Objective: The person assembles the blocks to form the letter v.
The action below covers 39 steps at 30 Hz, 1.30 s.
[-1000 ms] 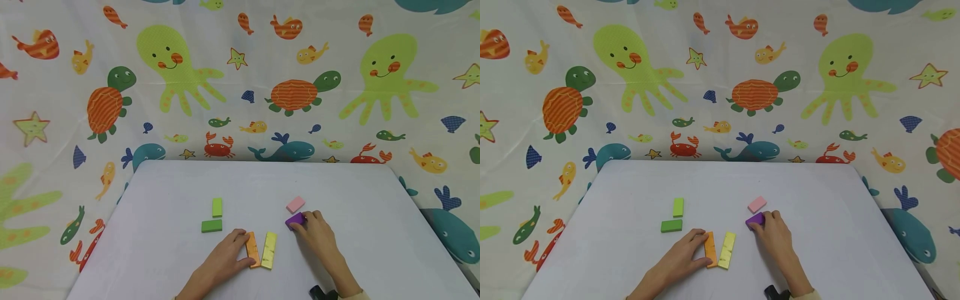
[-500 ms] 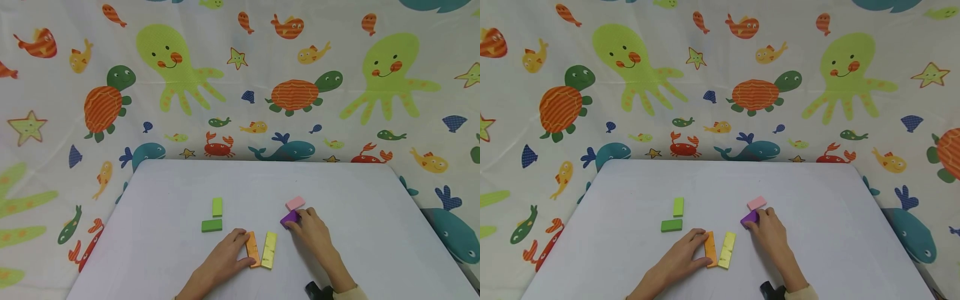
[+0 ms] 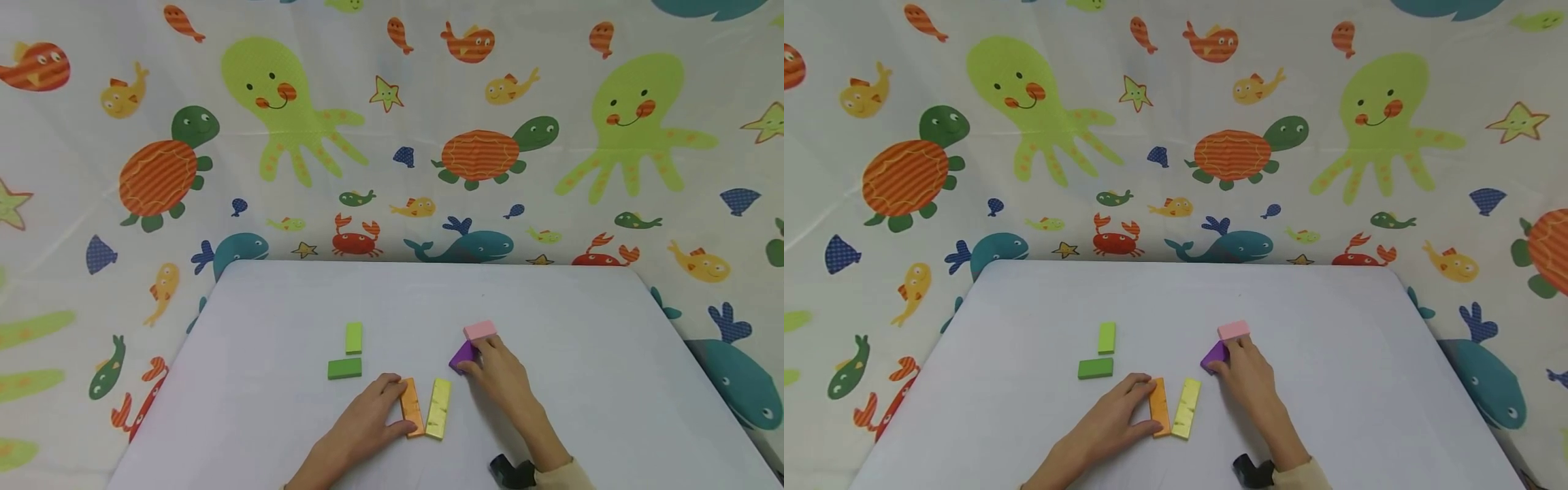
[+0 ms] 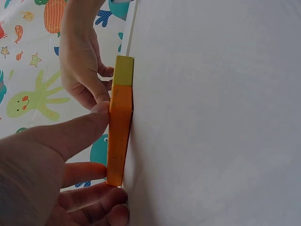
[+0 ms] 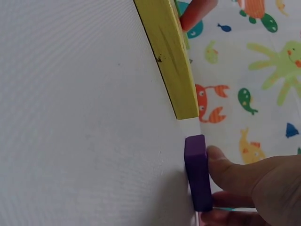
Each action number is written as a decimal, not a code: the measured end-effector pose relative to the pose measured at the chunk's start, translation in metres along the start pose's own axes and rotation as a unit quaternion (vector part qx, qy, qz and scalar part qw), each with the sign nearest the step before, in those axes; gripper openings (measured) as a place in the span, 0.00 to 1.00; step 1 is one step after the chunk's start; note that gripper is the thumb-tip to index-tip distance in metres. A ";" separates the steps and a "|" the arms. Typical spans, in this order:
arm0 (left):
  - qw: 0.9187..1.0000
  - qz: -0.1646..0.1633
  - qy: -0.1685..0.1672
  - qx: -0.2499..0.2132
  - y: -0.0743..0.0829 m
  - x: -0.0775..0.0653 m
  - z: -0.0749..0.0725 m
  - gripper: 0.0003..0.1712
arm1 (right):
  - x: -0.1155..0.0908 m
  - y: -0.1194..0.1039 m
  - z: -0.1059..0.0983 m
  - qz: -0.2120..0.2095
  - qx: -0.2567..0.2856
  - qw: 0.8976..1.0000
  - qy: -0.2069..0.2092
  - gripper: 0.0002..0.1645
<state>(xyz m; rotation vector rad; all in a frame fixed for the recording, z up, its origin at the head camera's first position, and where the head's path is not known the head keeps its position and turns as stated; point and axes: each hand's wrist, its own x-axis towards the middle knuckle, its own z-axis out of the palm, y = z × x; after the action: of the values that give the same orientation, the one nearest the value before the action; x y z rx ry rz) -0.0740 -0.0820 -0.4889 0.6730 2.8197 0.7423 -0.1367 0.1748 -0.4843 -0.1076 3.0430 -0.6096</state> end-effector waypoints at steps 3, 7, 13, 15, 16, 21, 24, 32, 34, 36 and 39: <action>1.000 0.004 0.003 0.001 0.000 0.000 0.001 0.38 | 0.001 -0.001 0.000 -0.003 0.001 1.000 0.001 0.40; 1.000 0.004 0.004 0.000 -0.001 0.000 0.001 0.38 | 0.001 -0.004 -0.001 -0.002 0.003 1.000 -0.005 0.38; 1.000 -0.002 -0.003 -0.001 -0.001 0.000 0.001 0.38 | 0.003 -0.009 -0.001 -0.002 0.007 1.000 -0.012 0.35; 1.000 -0.003 -0.004 -0.001 -0.001 0.000 0.000 0.38 | 0.003 -0.010 0.000 -0.009 0.012 1.000 -0.008 0.34; 1.000 -0.002 -0.003 0.000 -0.001 0.000 0.000 0.38 | 0.003 -0.009 0.000 -0.014 0.014 1.000 -0.006 0.33; 1.000 0.001 -0.001 -0.002 -0.002 0.001 0.000 0.38 | 0.004 -0.009 0.003 -0.039 0.021 0.999 -0.004 0.32; 1.000 0.000 -0.001 -0.004 -0.002 0.001 0.000 0.38 | 0.004 -0.009 0.005 -0.049 0.020 0.999 -0.011 0.32; 1.000 -0.006 -0.009 -0.001 -0.002 0.003 0.001 0.38 | 0.003 -0.011 0.007 -0.073 0.017 0.997 -0.019 0.32; 1.000 -0.008 -0.011 -0.001 -0.002 0.003 0.001 0.38 | 0.003 -0.011 0.007 -0.081 0.016 0.996 -0.018 0.31; 1.000 -0.008 -0.013 -0.001 -0.003 0.003 0.001 0.38 | 0.004 -0.011 0.007 -0.088 0.014 0.996 -0.018 0.31; 1.000 -0.005 -0.013 -0.001 -0.003 0.003 0.000 0.38 | 0.003 -0.011 0.006 -0.095 0.012 0.995 -0.017 0.31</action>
<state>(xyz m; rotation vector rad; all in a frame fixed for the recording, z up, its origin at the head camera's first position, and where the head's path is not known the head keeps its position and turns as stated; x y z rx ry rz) -0.0778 -0.0827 -0.4903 0.6634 2.7973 0.7291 -0.1391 0.1615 -0.4859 -0.4078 3.0122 -0.6481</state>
